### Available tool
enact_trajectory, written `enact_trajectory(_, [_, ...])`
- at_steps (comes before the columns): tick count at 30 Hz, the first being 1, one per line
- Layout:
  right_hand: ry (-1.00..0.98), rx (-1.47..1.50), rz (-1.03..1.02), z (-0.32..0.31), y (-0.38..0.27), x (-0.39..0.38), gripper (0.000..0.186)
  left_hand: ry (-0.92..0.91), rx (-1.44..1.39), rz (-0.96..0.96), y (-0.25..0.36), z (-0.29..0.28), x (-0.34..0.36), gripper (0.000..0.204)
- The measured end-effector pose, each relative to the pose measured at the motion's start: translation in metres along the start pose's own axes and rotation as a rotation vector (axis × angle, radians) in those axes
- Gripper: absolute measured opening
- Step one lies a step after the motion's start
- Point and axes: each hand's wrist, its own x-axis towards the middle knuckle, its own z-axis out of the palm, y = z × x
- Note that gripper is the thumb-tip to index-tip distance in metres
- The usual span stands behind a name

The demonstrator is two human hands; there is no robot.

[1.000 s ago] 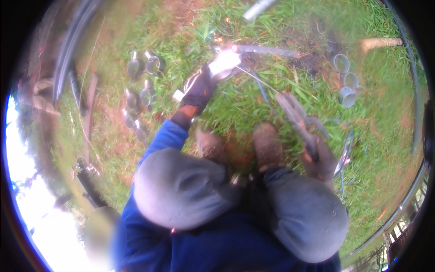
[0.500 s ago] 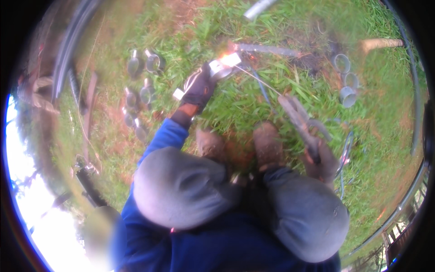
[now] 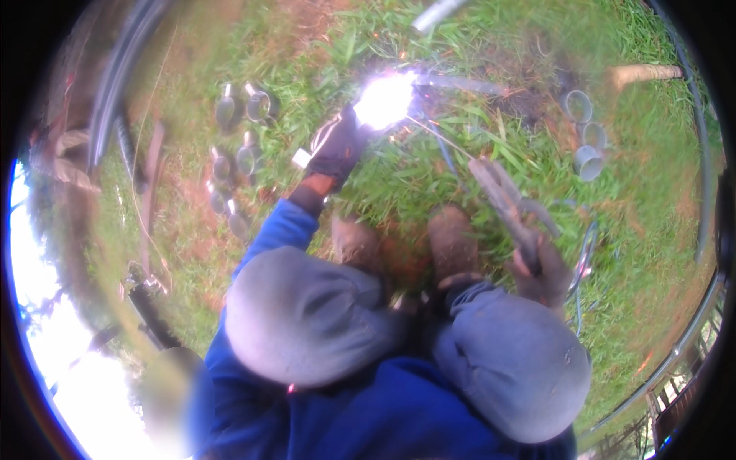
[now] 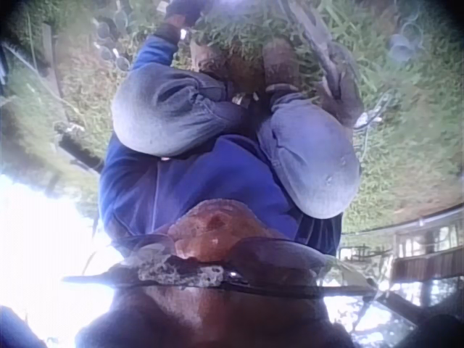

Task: The person welds metal components together on the ground, using a welding electrode and a grounding clamp held by pliers, creating sparks while joining small cylindrical and flat metal parts.

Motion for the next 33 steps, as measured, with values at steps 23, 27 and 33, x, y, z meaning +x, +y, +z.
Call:
enact_trajectory(23, [-0.005,0.189,0.356,0.009,0.028,-0.009,0.072,0.012,-0.062,-0.059,0.006,-0.004,-0.001,0.038])
enact_trajectory(27, [-0.015,0.204,0.371,0.013,0.047,-0.018,0.077,0.008,0.006,-0.03,0.0,0.002,0.001,0.058])
enact_trajectory(33, [-0.021,0.16,0.403,0.019,0.054,-0.021,0.081,0.017,0.005,0.009,-0.008,0.008,-0.001,0.071])
